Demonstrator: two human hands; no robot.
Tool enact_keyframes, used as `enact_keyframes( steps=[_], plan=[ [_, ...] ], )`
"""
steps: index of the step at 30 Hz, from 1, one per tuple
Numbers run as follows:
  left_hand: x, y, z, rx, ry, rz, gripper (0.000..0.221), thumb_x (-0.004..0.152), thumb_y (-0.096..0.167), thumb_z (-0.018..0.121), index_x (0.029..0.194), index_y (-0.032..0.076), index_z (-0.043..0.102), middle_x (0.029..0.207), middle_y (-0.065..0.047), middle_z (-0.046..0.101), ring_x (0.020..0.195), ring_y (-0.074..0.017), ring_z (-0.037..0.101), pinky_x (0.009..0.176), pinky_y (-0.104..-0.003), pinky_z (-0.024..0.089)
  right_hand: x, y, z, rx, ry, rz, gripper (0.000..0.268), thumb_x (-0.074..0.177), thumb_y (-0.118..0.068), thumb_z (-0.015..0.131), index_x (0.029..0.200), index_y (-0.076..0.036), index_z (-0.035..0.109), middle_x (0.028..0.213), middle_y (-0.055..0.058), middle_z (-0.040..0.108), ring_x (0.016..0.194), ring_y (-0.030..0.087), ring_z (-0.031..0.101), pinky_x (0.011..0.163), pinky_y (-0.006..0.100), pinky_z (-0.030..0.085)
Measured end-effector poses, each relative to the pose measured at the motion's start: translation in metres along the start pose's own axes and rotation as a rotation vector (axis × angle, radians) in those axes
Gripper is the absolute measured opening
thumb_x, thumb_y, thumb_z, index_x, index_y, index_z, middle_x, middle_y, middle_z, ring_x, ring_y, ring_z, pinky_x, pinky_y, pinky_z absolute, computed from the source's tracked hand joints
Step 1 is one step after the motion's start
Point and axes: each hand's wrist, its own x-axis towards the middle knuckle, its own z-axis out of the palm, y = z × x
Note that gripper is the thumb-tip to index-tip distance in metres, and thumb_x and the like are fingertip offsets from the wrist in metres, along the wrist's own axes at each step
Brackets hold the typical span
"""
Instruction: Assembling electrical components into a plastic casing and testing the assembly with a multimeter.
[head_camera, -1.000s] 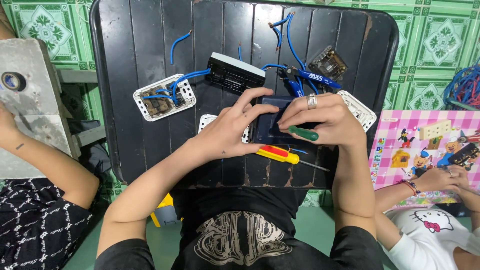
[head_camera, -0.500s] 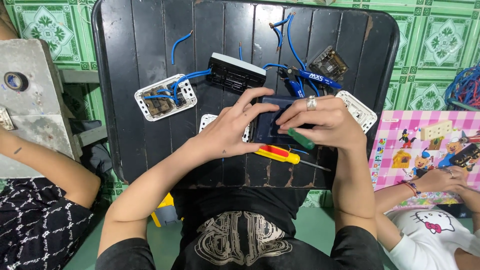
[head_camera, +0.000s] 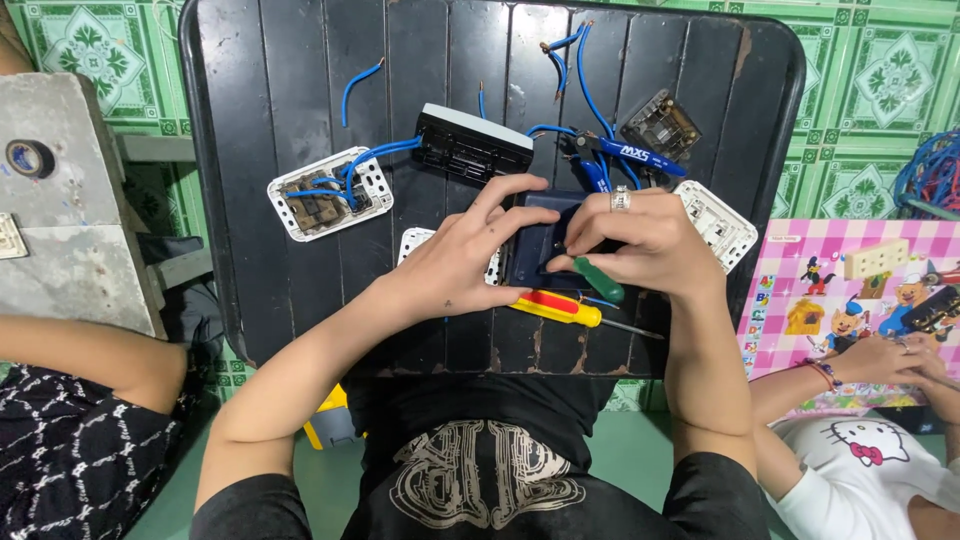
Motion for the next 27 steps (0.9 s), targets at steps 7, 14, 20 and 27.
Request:
enact_keyframes(
  steps=[7,14,20,27],
  plan=[
    [-0.001,-0.001,-0.002,-0.048,0.000,-0.001,0.069,0.074,0.001,0.086,0.135,0.006,0.052,0.145,-0.024,0.038,0.103,-0.0470,0.070,0.092,-0.054,0.061,0.011,-0.013,-0.006,0.040,0.007,0.006,0.020,0.078,-0.002,0.089,0.068,-0.006,0.072,0.074,0.009,0.075,0.053,0.022,0.067,0.053,0.030,0.051],
    [-0.003,0.000,0.001,0.003,0.012,0.005,0.073,0.070,0.003,0.087,0.134,0.006,0.054,0.145,-0.023,0.039,0.097,-0.0457,0.071,0.088,-0.055,0.062,-0.005,0.011,-0.026,-0.011,0.310,-0.003,0.023,0.084,0.004,0.091,0.075,0.003,0.070,0.069,0.017,0.068,0.056,0.025,0.063,0.059,0.032,0.048],
    [-0.004,-0.001,0.003,0.036,0.027,-0.008,0.074,0.067,0.007,0.088,0.133,0.008,0.055,0.143,-0.020,0.041,0.092,-0.0459,0.071,0.084,-0.054,0.061,-0.013,0.017,-0.037,-0.362,0.409,0.115,0.015,0.094,0.003,0.090,0.086,-0.002,0.080,0.062,0.010,0.060,0.058,0.022,0.055,0.062,0.031,0.044],
    [-0.003,0.012,-0.001,-0.038,0.063,-0.013,0.070,0.062,0.000,0.086,0.126,0.006,0.058,0.138,-0.023,0.044,0.099,-0.0507,0.070,0.079,-0.054,0.062,0.000,-0.001,-0.037,-0.480,0.273,0.042,0.013,0.096,-0.006,0.087,0.086,-0.004,0.080,0.072,0.011,0.065,0.066,0.029,0.055,0.065,0.036,0.047]
  ],
)
